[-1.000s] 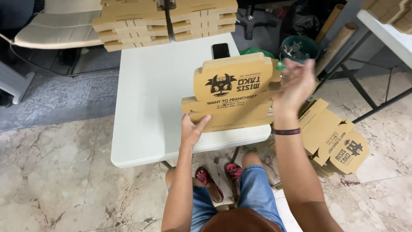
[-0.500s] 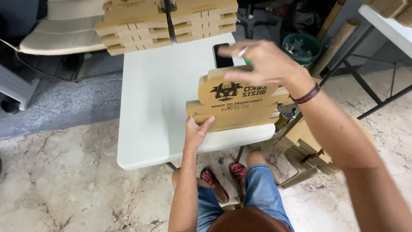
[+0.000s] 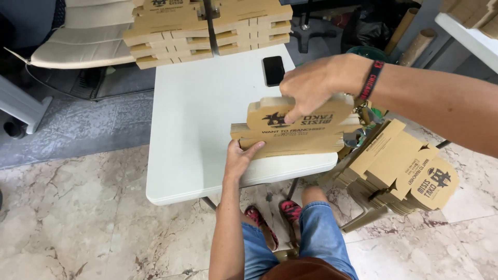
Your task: Folding flat cardboard templates into boxes and stacking them.
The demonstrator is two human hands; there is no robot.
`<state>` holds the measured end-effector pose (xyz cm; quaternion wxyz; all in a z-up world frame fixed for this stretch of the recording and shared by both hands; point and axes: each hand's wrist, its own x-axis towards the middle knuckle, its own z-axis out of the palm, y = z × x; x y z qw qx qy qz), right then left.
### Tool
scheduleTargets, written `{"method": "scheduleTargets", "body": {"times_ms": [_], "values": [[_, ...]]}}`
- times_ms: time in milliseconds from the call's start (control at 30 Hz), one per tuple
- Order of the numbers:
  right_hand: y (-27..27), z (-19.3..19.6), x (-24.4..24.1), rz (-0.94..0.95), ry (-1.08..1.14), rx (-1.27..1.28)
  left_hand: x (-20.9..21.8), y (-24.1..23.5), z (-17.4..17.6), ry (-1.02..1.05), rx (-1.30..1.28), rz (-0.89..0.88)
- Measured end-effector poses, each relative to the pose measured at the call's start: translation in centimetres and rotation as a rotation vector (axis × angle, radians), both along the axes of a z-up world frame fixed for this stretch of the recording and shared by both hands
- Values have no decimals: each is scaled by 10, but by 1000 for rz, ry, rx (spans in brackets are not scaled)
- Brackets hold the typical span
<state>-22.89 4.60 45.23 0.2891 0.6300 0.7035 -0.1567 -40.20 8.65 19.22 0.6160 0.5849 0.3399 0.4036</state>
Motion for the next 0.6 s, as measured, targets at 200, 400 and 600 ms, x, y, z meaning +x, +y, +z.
{"method": "scheduleTargets", "body": {"times_ms": [200,400,600], "values": [[-67,46,-41,128,65,52,-74,0,-79,-750,314,290],[-111,-12,42,-202,581,294,-71,-94,-136,-1229,-401,-293],[-189,-192,41,-545,625,747,-73,-150,-15,213,-177,390]]}}
